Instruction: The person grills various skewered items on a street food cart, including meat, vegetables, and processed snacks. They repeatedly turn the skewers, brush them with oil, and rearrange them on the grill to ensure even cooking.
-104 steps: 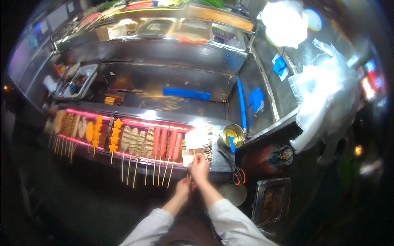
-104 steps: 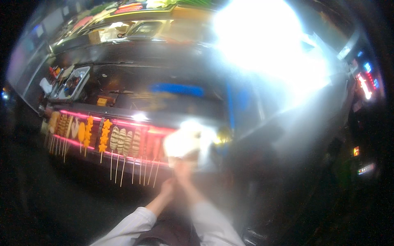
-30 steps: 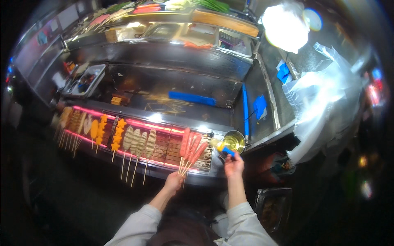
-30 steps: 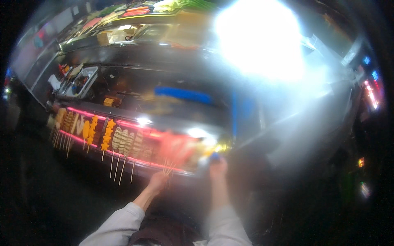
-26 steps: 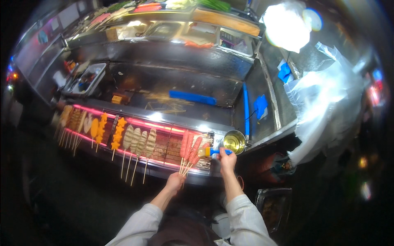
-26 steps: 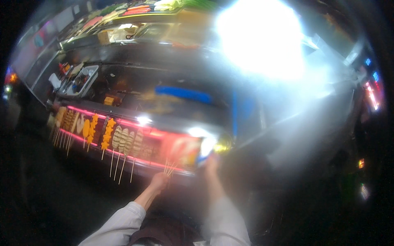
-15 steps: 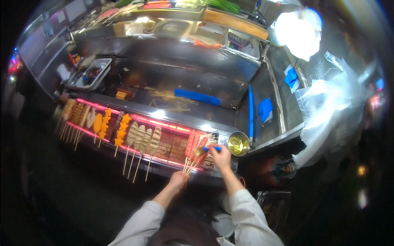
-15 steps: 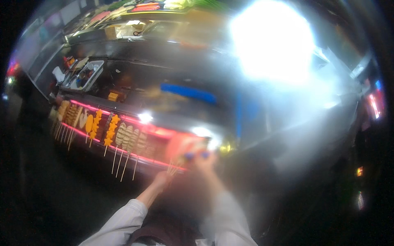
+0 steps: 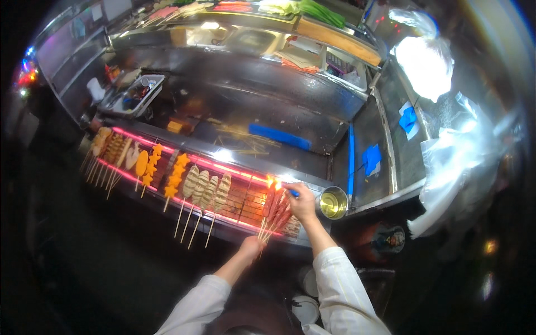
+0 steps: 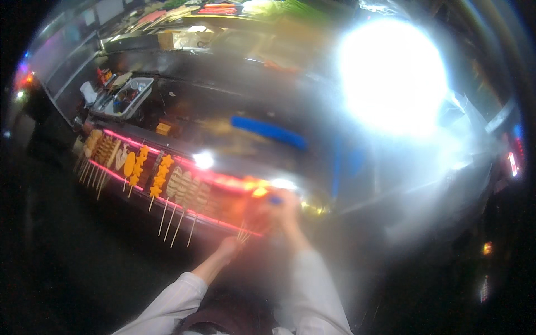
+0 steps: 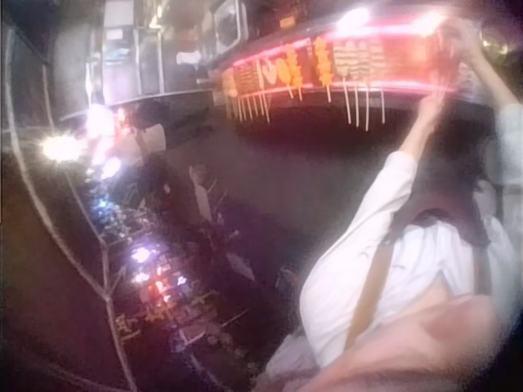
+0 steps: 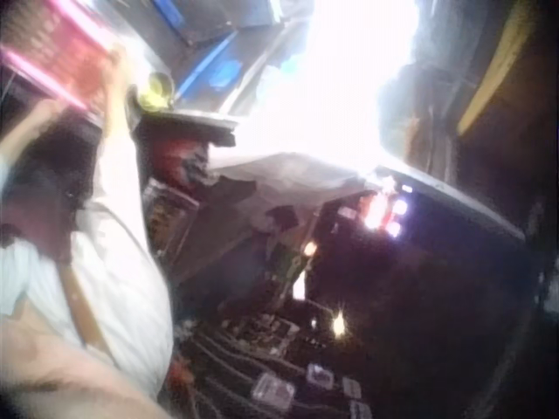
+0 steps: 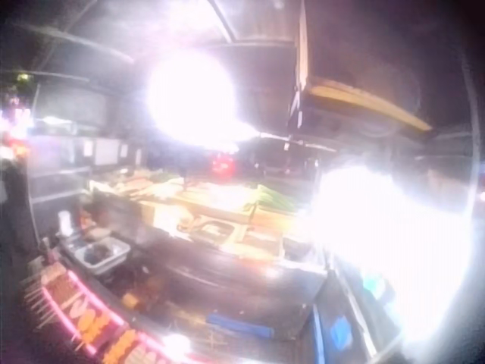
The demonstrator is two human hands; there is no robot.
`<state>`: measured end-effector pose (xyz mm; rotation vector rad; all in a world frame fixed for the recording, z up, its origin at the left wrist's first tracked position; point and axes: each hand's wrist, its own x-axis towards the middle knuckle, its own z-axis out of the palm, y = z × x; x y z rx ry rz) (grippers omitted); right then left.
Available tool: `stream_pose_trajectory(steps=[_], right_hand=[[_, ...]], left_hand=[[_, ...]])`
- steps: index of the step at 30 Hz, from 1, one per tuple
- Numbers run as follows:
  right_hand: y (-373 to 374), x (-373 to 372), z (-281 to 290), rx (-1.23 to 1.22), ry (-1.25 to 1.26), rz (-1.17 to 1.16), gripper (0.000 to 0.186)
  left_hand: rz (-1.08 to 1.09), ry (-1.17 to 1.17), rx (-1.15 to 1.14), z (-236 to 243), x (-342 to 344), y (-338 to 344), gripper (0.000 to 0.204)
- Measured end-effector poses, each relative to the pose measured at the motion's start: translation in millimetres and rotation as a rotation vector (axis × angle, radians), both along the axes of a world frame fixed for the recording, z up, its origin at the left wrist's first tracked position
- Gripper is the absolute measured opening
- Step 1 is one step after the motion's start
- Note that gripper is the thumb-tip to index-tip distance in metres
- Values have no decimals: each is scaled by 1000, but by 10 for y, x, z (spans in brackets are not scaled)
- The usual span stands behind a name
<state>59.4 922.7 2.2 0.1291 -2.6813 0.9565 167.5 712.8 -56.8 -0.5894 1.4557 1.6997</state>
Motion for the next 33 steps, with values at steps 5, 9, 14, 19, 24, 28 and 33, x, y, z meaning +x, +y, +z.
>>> stream_pose_trajectory(steps=[5, 9, 14, 19, 24, 28, 33], right_hand=[[-147, 438, -381, 184, -5, 192, 24], [612, 711, -2, -724, -14, -264, 10], [1003, 783, 214, -112, 221, -731, 12], [1420, 849, -502, -706, 222, -905, 19], [704, 969, 106, -1810, 267, -797, 17], [1115, 856, -1245, -1188, -1, -832, 13], [0, 612, 323, -287, 158, -302, 12]], left_hand=[[112, -69, 299, -449, -27, -6, 8], [-51, -43, 401, 131, -76, -101, 12], [-108, 643, -74, 302, -41, -304, 11], [-510, 1377, -1219, 657, -113, -223, 8], [-783, 1352, -1520, 247, 70, -155, 24], [-792, 1467, -1419, 247, 3, 300, 28], [-846, 1343, -1558, 120, 135, -96, 31]])
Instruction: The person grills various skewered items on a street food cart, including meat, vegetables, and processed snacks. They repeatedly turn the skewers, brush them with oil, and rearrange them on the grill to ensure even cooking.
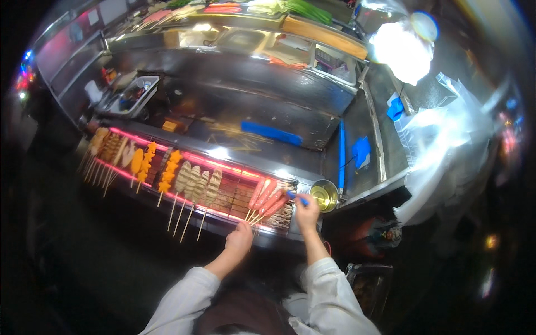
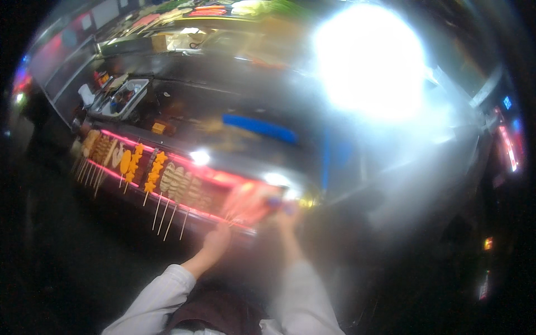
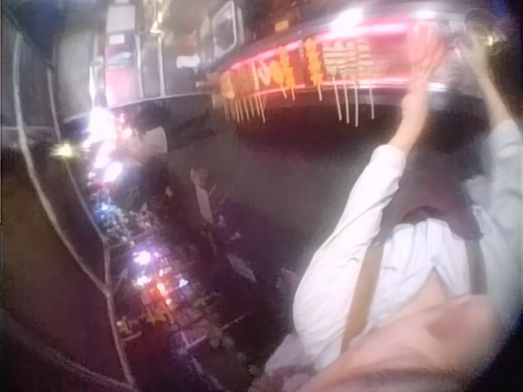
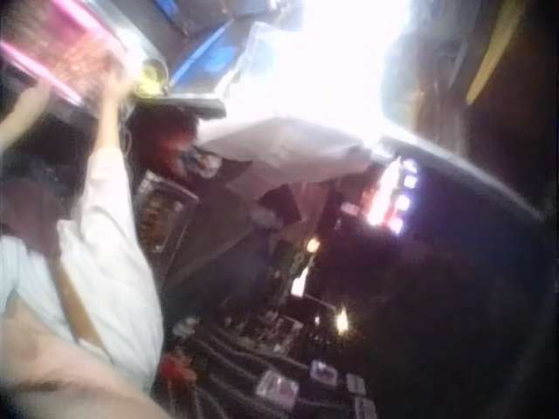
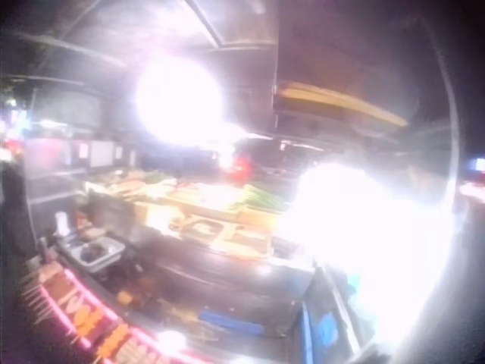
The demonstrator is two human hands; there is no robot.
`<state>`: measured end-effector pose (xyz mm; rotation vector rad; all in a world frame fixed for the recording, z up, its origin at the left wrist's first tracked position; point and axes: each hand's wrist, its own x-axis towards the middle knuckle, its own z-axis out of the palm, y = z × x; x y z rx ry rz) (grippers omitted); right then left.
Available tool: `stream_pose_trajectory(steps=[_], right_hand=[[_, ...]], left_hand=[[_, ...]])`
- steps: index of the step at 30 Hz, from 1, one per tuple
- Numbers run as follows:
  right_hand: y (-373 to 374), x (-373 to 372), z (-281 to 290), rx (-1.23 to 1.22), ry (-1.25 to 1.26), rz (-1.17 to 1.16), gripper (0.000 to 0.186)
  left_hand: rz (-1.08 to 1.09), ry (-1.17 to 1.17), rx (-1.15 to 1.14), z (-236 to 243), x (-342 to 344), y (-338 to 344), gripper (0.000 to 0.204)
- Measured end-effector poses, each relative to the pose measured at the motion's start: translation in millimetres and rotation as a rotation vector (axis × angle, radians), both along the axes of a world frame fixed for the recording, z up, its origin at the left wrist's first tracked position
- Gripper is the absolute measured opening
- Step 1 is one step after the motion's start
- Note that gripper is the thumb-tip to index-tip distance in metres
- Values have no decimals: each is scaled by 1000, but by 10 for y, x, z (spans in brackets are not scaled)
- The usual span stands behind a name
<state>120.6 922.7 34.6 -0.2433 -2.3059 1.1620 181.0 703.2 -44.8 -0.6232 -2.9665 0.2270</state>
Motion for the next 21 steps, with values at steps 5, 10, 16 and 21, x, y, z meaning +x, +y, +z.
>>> stream_pose_trajectory(steps=[5, 10, 16, 21], right_hand=[[-292, 144, 164, -364, -157, 156, 9], [216, -687, -717, -385, -169, 85, 8], [-595, -277, 248, 364, -40, 621, 13], [212, -192, -164, -140, -45, 326, 10]], left_hand=[[14, -11, -16, 32, -20, 45, 32], [-30, 53, -8, 207, -55, 118, 32], [-16, 141, 11, 96, -43, -22, 26], [-24, -33, 234, 220, -89, 63, 20]])
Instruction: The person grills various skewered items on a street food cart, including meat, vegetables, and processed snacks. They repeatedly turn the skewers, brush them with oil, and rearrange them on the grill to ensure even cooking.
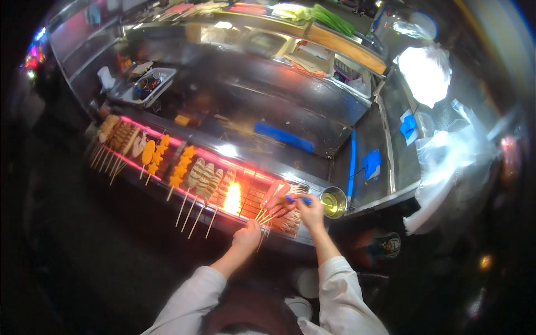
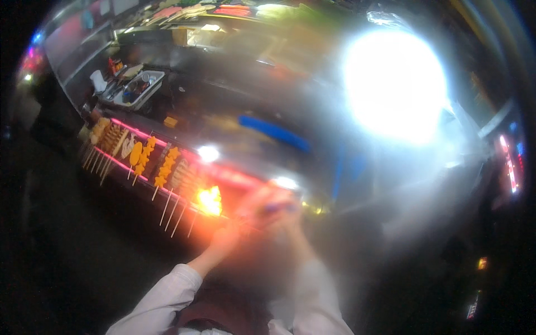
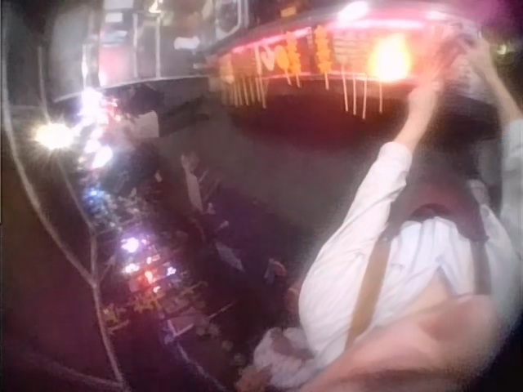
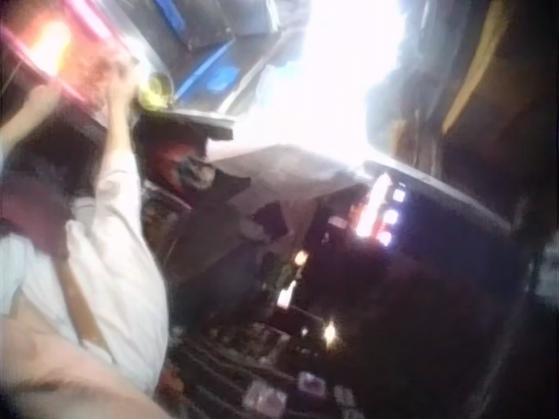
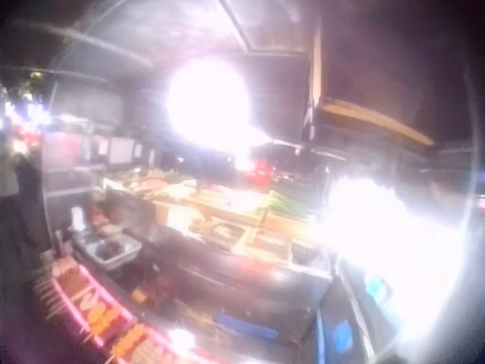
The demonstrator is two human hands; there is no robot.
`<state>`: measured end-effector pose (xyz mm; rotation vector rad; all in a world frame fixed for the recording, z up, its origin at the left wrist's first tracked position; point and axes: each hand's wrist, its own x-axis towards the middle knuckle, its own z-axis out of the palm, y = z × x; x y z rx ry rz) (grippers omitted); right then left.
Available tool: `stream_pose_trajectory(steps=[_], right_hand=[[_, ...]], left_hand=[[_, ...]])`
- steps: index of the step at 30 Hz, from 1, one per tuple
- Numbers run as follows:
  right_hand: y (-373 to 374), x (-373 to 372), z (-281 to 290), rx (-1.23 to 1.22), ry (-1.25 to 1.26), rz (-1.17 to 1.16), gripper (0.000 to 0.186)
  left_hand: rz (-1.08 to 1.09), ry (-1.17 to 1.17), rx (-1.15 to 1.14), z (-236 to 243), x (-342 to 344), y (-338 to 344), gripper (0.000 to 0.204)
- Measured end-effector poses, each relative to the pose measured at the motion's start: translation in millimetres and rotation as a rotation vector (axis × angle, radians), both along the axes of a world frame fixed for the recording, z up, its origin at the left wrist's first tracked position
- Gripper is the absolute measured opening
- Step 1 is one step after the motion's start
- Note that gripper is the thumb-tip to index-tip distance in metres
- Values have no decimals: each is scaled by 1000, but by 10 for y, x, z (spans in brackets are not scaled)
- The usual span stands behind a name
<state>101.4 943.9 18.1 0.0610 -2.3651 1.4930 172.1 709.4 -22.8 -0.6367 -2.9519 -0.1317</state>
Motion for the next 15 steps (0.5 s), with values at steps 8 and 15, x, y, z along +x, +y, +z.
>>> stream_pose_trajectory(steps=[8, 15], right_hand=[[-50, 507, 1141, -517, -125, -110, 10], [188, 24, -175, 162, -151, -273, 10]], left_hand=[[149, -444, 960, -62, 47, -98, 15], [539, -1431, 1499, -254, 18, 109, 11]])
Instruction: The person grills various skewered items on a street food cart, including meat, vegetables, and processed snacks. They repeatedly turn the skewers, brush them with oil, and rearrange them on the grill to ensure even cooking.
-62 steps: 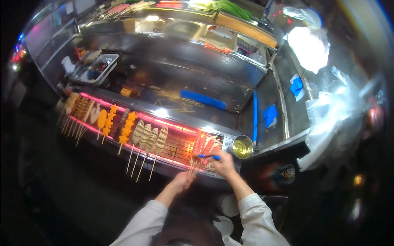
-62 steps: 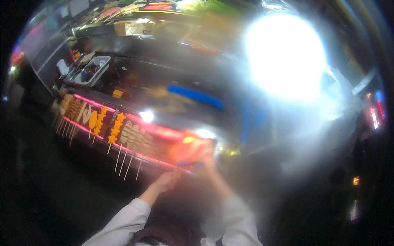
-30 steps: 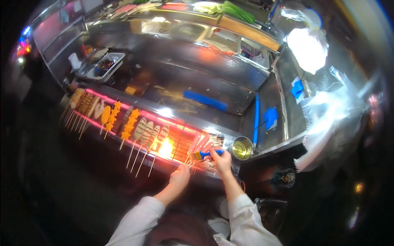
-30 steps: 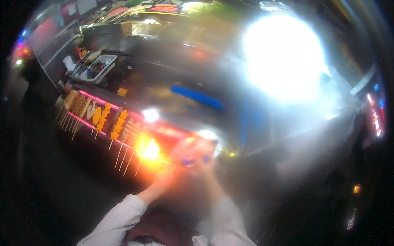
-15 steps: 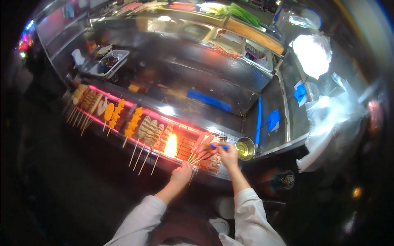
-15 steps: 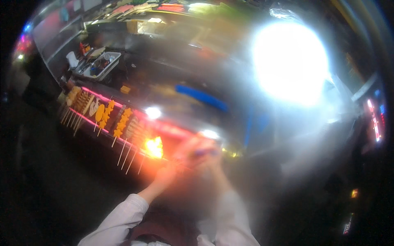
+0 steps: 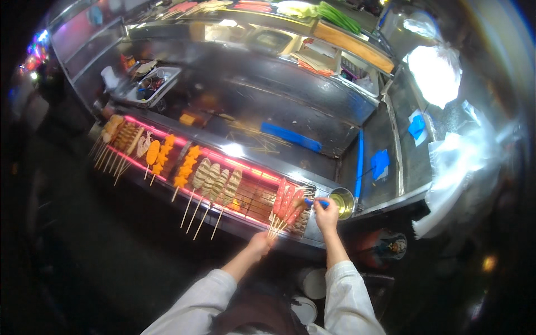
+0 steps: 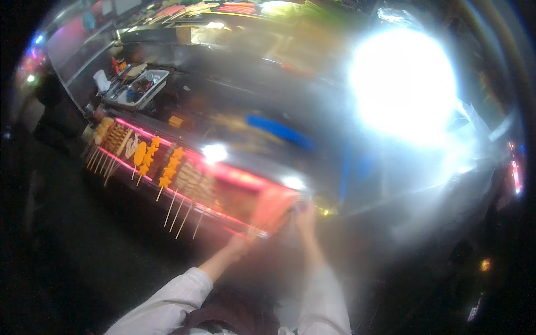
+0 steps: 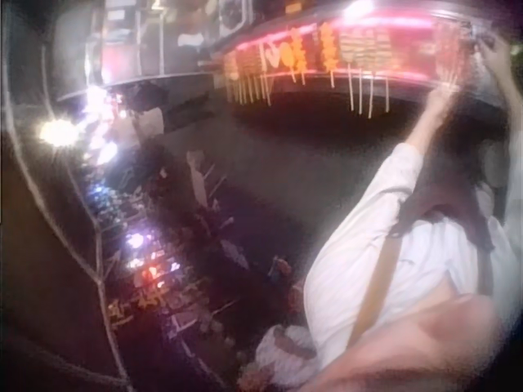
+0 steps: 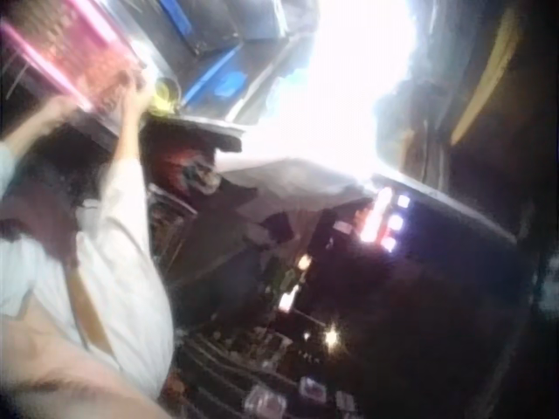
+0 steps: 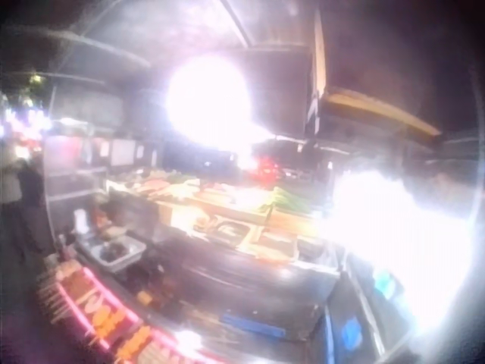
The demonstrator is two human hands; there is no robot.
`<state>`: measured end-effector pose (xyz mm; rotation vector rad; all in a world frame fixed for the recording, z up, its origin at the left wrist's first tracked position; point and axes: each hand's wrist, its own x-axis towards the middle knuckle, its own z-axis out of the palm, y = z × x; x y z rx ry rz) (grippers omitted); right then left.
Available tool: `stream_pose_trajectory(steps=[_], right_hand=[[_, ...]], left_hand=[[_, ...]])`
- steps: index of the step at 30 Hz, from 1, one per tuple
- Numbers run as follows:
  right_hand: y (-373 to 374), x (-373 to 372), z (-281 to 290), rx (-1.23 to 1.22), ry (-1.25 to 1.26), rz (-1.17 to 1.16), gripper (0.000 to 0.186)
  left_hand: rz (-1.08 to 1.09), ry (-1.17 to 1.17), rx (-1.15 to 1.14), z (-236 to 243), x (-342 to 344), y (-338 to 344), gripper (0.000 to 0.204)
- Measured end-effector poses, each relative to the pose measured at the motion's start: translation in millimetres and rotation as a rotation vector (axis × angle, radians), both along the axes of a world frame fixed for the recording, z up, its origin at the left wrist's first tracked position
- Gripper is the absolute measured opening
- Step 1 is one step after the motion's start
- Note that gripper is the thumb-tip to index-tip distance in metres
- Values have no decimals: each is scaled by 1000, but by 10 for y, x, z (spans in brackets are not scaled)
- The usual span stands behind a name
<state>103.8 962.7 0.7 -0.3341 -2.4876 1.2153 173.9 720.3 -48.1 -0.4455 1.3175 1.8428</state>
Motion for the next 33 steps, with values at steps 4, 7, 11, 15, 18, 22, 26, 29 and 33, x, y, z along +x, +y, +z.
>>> stream_pose_trajectory(steps=[4, 7, 11, 15, 18, 22, 26, 29, 33], right_hand=[[-187, 118, 153, 160, 93, 162, 11], [-392, 385, 494, 22, 152, 95, 7], [282, 598, 372, -233, 254, -252, 12], [763, 554, 103, -202, 295, -432, 16], [827, 494, -127, -151, 273, -454, 16], [909, 538, -283, -79, 245, -507, 16], [972, 584, -332, -33, 267, -508, 15], [1000, 497, -480, -63, 272, -485, 15], [1048, 527, -456, -73, 257, -482, 15]], left_hand=[[45, -72, 63, 14, 17, -15, 11], [75, -8, 43, 30, 52, -111, 11], [153, 7, 111, -138, 31, -411, 11], [184, -11, 113, -44, -50, -657, 11], [172, -4, 96, -221, -21, -704, 13], [-123, 878, -1096, 212, 121, -884, 21], [35, 1065, -1319, 593, 52, -1303, 29], [125, 516, -988, -101, -93, -1458, 20], [308, 170, -459, 11, -175, -1410, 16]])
